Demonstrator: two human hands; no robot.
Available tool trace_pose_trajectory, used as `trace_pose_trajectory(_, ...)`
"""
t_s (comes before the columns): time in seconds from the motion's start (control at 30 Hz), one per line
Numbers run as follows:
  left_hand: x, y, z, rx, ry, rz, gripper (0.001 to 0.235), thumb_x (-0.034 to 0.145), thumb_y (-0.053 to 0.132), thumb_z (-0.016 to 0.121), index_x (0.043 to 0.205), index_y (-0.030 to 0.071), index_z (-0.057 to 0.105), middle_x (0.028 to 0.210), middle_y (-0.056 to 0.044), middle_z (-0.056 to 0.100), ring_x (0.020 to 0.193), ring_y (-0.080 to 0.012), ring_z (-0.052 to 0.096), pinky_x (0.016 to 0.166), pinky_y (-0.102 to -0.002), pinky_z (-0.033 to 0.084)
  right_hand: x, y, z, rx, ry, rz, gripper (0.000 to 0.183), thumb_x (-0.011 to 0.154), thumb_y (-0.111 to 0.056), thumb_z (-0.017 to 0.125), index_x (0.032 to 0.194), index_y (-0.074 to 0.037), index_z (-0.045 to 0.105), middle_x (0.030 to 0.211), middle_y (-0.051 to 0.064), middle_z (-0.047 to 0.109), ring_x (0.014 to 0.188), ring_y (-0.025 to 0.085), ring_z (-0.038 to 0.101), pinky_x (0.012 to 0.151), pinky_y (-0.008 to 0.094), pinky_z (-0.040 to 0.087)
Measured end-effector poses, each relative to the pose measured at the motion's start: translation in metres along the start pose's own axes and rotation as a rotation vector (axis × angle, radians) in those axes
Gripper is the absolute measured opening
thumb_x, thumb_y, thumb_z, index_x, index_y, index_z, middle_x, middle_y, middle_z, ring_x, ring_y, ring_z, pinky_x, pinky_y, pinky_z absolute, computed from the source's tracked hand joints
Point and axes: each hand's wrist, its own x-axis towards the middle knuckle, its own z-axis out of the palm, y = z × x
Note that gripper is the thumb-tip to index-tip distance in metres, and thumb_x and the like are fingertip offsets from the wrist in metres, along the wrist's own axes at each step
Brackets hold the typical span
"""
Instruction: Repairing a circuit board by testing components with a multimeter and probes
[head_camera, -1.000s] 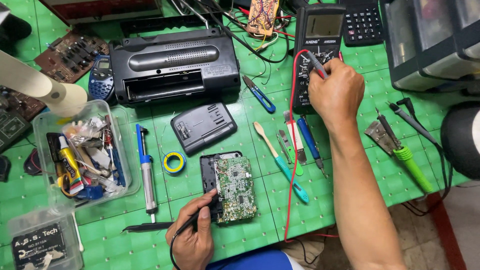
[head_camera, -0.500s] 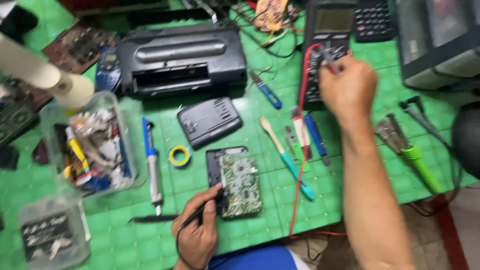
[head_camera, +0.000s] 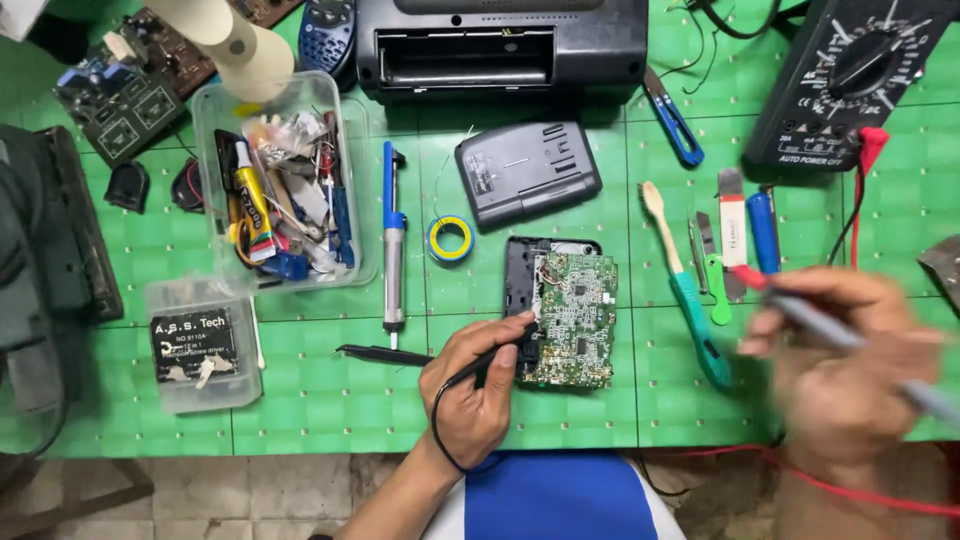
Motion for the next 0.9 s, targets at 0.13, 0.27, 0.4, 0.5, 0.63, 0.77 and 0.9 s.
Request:
trace_pose_trajectory(0.13,-0.001,0.001,0.000,0.016,-0.001,0.002,0.019,0.105,0.017,0.053,0.106,0.003,0.067,0.110,-0.013,0.078,0.099,-0.0252,0.075,0.094,-0.034,0.059,-0.030,0.000,0.043,-0.076,-0.113,-0.044,0.038,0.097,-0.007,0.060,0.129,0.012,0.055,0.098,0.028,0.069,0.075,0.033,0.073,0.064,0.031,0.062)
trace_pose_trajectory(0.27,0.000,0.003,0.000,0.043,-0.008,0.003,0.020,0.105,0.018,0.053,0.106,0.004,0.067,0.110,-0.012,0.078,0.099,-0.0247,0.076,0.095,-0.035,0.059,-0.037,0.008,0.058,-0.090,-0.193,-0.063,0.026,0.096,-0.005,0.062,0.115,0.013,0.062,0.087,0.025,0.073,0.070,0.030,0.077,0.062,0.029,0.065)
trace_pose_trajectory(0.4,0.002,0.003,0.001,0.058,-0.028,0.025,0.020,0.106,0.018,0.052,0.108,0.004,0.066,0.112,-0.013,0.077,0.101,-0.0255,0.077,0.096,-0.036,0.057,-0.037,0.017,0.063,-0.119,-0.177,-0.041,0.020,0.098,-0.010,0.062,0.108,0.006,0.059,0.080,0.019,0.072,0.064,0.022,0.073,0.060,0.025,0.062)
trace_pose_trajectory(0.5,0.007,0.005,0.002,0.008,-0.036,0.014,0.018,0.105,0.014,0.054,0.108,0.003,0.067,0.113,-0.015,0.077,0.104,-0.0274,0.077,0.097,-0.036,0.058,-0.036,0.015,0.067,-0.113,-0.205,-0.047,0.021,0.096,-0.009,0.063,0.105,0.009,0.058,0.081,0.022,0.072,0.066,0.024,0.075,0.059,0.026,0.065)
trace_pose_trajectory(0.63,0.005,0.001,0.003,0.049,-0.049,0.022,0.017,0.106,0.015,0.053,0.109,0.004,0.066,0.114,-0.013,0.077,0.105,-0.0251,0.077,0.098,-0.036,0.057,-0.036,0.024,0.070,-0.113,-0.191,-0.013,0.019,0.095,-0.010,0.066,0.102,0.006,0.060,0.081,0.021,0.072,0.064,0.023,0.076,0.056,0.027,0.066)
trace_pose_trajectory(0.77,0.004,0.000,0.004,0.073,-0.056,0.027,0.018,0.106,0.016,0.053,0.110,0.004,0.066,0.115,-0.012,0.077,0.104,-0.0241,0.077,0.098,-0.037,0.057,-0.035,0.028,0.071,-0.141,-0.184,-0.026,0.017,0.094,-0.009,0.067,0.100,0.005,0.059,0.079,0.020,0.071,0.062,0.022,0.075,0.055,0.027,0.065)
trace_pose_trajectory(0.9,0.005,0.000,0.005,0.079,-0.049,0.021,0.018,0.105,0.016,0.054,0.109,0.004,0.067,0.113,-0.012,0.077,0.102,-0.0230,0.078,0.098,-0.037,0.057,-0.033,0.025,0.070,-0.224,-0.203,-0.070,0.018,0.093,-0.013,0.069,0.099,0.003,0.063,0.075,0.015,0.072,0.061,0.018,0.074,0.057,0.025,0.064)
